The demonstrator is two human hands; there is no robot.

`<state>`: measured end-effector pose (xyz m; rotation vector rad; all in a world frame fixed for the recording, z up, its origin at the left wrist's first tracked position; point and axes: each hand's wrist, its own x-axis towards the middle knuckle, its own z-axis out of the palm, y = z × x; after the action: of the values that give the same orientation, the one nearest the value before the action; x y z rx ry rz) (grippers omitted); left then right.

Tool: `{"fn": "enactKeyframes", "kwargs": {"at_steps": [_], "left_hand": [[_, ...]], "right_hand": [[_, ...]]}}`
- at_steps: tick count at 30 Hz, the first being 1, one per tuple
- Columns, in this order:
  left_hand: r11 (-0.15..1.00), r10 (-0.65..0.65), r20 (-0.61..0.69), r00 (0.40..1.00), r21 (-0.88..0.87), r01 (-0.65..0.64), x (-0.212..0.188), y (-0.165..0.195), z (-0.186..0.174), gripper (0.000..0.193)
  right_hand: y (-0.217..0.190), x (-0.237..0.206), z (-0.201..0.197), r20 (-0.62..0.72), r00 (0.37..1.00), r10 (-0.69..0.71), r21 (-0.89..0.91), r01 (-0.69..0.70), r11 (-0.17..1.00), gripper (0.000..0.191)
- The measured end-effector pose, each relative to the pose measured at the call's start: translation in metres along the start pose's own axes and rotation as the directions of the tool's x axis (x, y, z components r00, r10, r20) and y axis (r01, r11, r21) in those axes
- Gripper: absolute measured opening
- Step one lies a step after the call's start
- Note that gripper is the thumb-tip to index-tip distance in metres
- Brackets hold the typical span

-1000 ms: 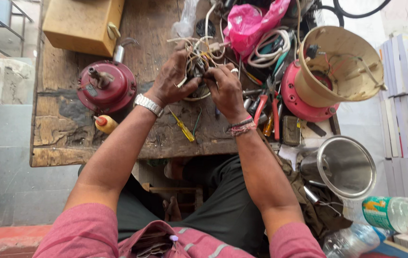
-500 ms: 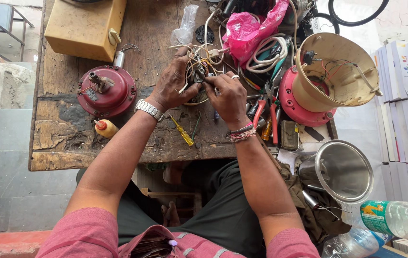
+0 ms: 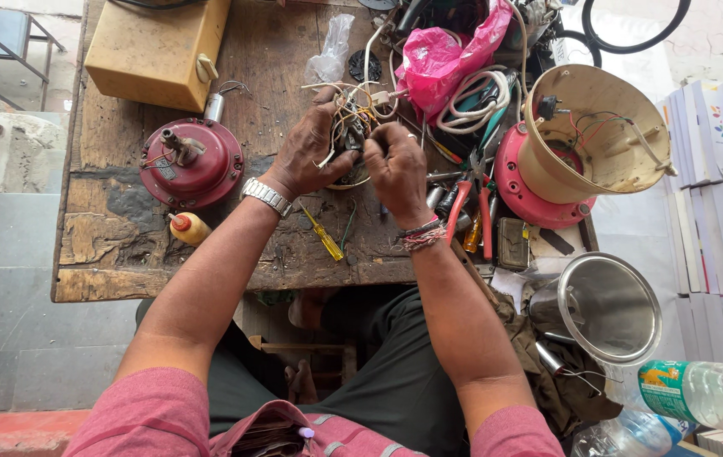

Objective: The person sits at a cluttered workbench and repairs a small electric motor. They use pliers and a screwdriver to strip and twist wires, then connect them to the motor terminals. The person also briefly handles a yellow appliance and a small cylindrical component before returning to the wiring.

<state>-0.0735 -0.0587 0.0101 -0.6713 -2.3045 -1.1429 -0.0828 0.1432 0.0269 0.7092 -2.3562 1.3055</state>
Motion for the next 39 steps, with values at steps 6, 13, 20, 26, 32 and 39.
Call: {"fn": "enactKeyframes", "kwargs": {"at_steps": [6,13,20,26,32,39], "left_hand": [[0.998,-0.06,0.033,0.998,0.001,0.06,-0.002,-0.003,0.0,0.074],[1.0,-0.011,0.006,1.0,-0.005,0.011,-0.002,-0.004,0.003,0.073],[0.999,-0.02,0.008,1.0,-0.045,0.02,-0.003,-0.002,0.0,0.078],[1.0,-0.009,-0.007,1.0,-0.007,0.009,-0.003,0.0,0.0,0.076],[0.999,-0.032,-0.004,0.999,0.003,0.032,-0.001,-0.003,0.002,0.074],[1.0,-0.002,-0.016,1.0,0.01,0.002,-0.003,-0.005,0.004,0.074]], "right_hand": [[0.025,0.0,-0.034,0.186,0.962,0.2,-0.448,-0.098,0.888,0.025],[-0.006,-0.007,-0.042,0.157,0.98,0.121,-0.148,-0.098,0.984,0.015],[-0.016,0.001,-0.016,0.095,0.965,0.246,0.078,-0.253,0.964,0.016],[0.005,0.0,-0.003,0.139,0.914,0.382,0.2,-0.404,0.893,0.017],[0.018,-0.005,0.02,0.072,0.888,0.455,0.312,-0.453,0.835,0.013],[0.032,0.005,0.001,0.31,0.786,0.535,0.802,-0.519,0.297,0.013]]}}
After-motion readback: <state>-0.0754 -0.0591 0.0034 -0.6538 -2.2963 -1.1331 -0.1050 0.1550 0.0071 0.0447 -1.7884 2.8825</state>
